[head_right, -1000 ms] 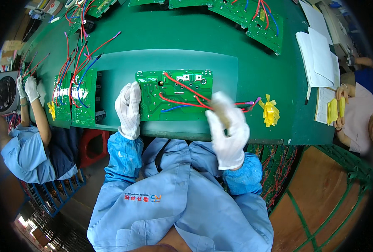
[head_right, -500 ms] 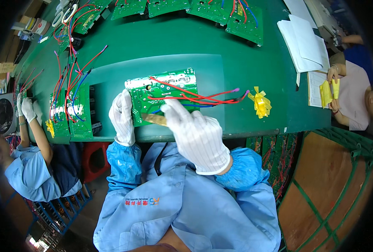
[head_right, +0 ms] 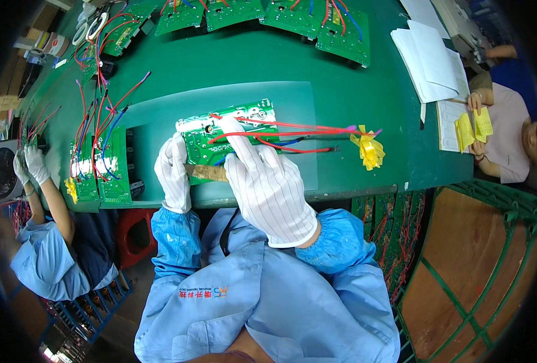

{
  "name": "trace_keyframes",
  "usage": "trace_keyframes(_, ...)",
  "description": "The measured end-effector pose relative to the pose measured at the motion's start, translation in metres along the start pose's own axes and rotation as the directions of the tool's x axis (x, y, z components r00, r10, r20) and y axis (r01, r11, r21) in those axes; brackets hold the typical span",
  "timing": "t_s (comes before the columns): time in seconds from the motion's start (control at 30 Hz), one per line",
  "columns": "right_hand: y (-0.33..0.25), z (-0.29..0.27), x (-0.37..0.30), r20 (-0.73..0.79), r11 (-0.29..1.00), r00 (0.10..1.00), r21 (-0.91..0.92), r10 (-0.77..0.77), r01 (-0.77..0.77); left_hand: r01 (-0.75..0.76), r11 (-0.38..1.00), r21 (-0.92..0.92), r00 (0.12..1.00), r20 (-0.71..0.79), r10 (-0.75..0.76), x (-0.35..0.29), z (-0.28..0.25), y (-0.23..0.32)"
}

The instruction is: Assembling electronic components onto printed circuit boards (PCBs) and securing them with a screwdriver at an industrial workbench.

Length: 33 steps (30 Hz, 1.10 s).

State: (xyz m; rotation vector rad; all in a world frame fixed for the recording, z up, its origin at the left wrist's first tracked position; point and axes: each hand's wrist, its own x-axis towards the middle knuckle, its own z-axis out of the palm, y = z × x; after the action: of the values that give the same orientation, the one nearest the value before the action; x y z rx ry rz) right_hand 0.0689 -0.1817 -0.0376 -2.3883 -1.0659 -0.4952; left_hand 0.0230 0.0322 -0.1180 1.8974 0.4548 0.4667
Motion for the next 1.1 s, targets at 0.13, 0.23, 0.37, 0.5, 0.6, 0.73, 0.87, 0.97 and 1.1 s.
trace_keyframes(0.13,0.005,-0.008,0.004,0.070,0.997,0.995,-0.036,0.068,-0.066,-0.082,0.996,0.047,0.997,0.003,0.082,0.000,0.000,-0.005)
trace_keyframes(0.23,0.009,-0.007,-0.003,0.014,0.991,0.993,-0.062,0.118,-0.116,-0.100,0.994,0.032,0.995,-0.018,0.101,0.000,0.002,-0.004)
trace_keyframes(0.37,0.014,-0.014,-0.013,0.050,0.984,0.983,-0.014,0.179,-0.179,-0.239,0.960,0.145,0.967,-0.054,0.248,0.000,0.004,-0.003)
trace_keyframes(0.5,0.014,-0.020,-0.023,0.090,0.979,0.975,0.003,0.204,-0.205,0.042,0.998,0.045,0.999,0.026,-0.043,0.000,-0.002,0.006)
trace_keyframes(0.6,0.017,-0.026,-0.025,0.112,0.976,0.972,0.048,0.205,-0.211,0.013,0.999,0.034,1.000,0.018,-0.014,-0.001,-0.001,0.010)
trace_keyframes(0.73,0.035,-0.033,-0.028,0.065,0.950,0.973,0.209,0.222,-0.230,-0.077,0.995,0.068,0.997,0.004,0.077,-0.002,-0.001,0.014)
trace_keyframes(0.87,0.046,-0.034,-0.030,-0.086,0.800,0.863,0.429,0.498,-0.419,-0.110,0.988,0.104,0.994,0.035,0.107,-0.004,-0.004,0.024)
trace_keyframes(0.97,0.065,-0.022,-0.025,-0.111,0.727,0.767,0.429,0.632,-0.536,-0.205,0.976,0.070,0.979,0.015,0.204,-0.004,-0.004,0.023)
trace_keyframes(1.1,0.084,-0.009,-0.030,-0.091,0.641,0.724,0.548,0.684,-0.537,-0.252,0.963,0.096,0.967,-0.008,0.254,-0.003,-0.002,0.025)
